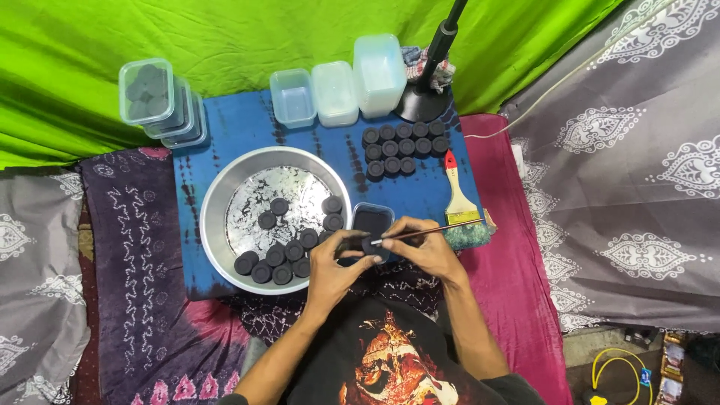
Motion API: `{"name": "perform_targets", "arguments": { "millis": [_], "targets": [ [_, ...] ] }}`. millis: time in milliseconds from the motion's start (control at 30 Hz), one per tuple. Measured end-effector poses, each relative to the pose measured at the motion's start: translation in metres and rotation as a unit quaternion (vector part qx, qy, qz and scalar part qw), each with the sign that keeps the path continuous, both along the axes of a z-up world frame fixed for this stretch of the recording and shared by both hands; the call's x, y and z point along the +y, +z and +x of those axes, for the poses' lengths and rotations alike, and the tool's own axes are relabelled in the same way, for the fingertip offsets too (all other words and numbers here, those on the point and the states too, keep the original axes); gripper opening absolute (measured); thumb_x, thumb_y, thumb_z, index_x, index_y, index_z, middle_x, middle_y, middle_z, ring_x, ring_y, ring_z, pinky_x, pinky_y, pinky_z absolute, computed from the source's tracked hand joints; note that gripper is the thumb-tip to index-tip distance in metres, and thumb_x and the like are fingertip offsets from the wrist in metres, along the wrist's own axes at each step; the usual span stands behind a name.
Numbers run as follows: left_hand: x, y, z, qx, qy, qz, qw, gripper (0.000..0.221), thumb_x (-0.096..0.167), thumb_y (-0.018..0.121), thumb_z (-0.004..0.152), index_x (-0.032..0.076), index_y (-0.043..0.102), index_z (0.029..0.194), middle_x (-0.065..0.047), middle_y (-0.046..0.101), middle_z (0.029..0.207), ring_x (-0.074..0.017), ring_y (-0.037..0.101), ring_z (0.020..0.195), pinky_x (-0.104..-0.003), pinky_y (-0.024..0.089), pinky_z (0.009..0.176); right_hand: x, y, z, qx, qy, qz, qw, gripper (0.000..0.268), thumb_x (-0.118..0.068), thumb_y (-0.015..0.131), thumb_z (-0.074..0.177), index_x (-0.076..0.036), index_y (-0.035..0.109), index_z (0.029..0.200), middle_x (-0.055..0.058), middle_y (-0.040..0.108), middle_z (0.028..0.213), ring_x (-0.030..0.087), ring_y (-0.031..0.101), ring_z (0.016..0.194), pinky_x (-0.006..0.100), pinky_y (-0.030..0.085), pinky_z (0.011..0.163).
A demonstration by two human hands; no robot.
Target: Applying a liquid coating to small charcoal discs using a fine-tipped paintbrush.
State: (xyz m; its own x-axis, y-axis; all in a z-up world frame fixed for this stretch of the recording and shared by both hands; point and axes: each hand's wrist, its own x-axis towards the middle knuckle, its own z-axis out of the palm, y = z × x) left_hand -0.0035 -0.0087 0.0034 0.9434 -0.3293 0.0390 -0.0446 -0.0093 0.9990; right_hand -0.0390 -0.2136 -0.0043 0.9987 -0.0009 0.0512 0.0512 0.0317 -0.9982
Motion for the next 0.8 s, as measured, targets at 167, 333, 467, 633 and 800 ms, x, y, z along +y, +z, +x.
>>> {"name": "perform_targets", "arguments": {
  "millis": [167,333,467,633,800],
  "targets": [
    [0.002,0.001,0.000,-0.008,0.011,0.005,1.000,0.038,0.008,0.094,0.068,0.003,0.076,0.101,-0.012,0.079,0.094,-0.0259,0.077,0.086,-0.035,0.068,0.071,-0.003,0.001,0.002,-0.007,0.019,-0.019,1.000,0.014,-0.006,0.083,0.084,0.005,0.073,0.087,0.018,0.076,0.082,0.020,0.070,0.081,0.036,0.058,0.072],
    [0.002,0.000,-0.004,-0.003,0.008,0.003,1.000,0.038,0.007,0.094,0.068,0.001,0.076,0.101,-0.015,0.080,0.094,-0.0270,0.077,0.086,-0.035,0.068,0.069,-0.002,-0.005,0.003,-0.004,0.010,-0.025,1.000,0.014,-0.008,0.081,0.086,0.003,0.074,0.090,0.018,0.076,0.083,0.018,0.068,0.081,0.034,0.057,0.071],
    [0.003,0.003,-0.002,-0.006,0.013,0.008,1.000,0.037,0.009,0.094,0.069,0.002,0.077,0.101,-0.016,0.080,0.094,-0.0267,0.077,0.086,-0.034,0.067,0.068,-0.001,0.004,0.001,0.001,0.031,-0.014,0.999,0.012,-0.005,0.082,0.084,0.003,0.074,0.087,0.017,0.077,0.082,0.018,0.069,0.080,0.033,0.057,0.070],
    [0.001,0.000,-0.002,-0.017,0.008,0.013,1.000,0.037,0.008,0.093,0.070,0.001,0.077,0.103,-0.018,0.079,0.093,-0.0299,0.077,0.085,-0.035,0.068,0.067,-0.002,-0.015,0.002,0.011,-0.010,-0.023,1.000,0.013,-0.008,0.081,0.087,0.003,0.074,0.091,0.016,0.077,0.084,0.015,0.066,0.081,0.032,0.056,0.070],
    [0.002,-0.010,-0.001,-0.036,0.004,0.006,0.999,0.039,0.009,0.094,0.068,0.003,0.077,0.102,-0.017,0.079,0.090,-0.0270,0.077,0.079,-0.035,0.067,0.065,-0.004,0.007,0.001,-0.009,0.034,-0.009,0.999,0.010,-0.003,0.081,0.085,0.004,0.073,0.086,0.017,0.076,0.081,0.020,0.071,0.080,0.032,0.057,0.072]
  ]
}}
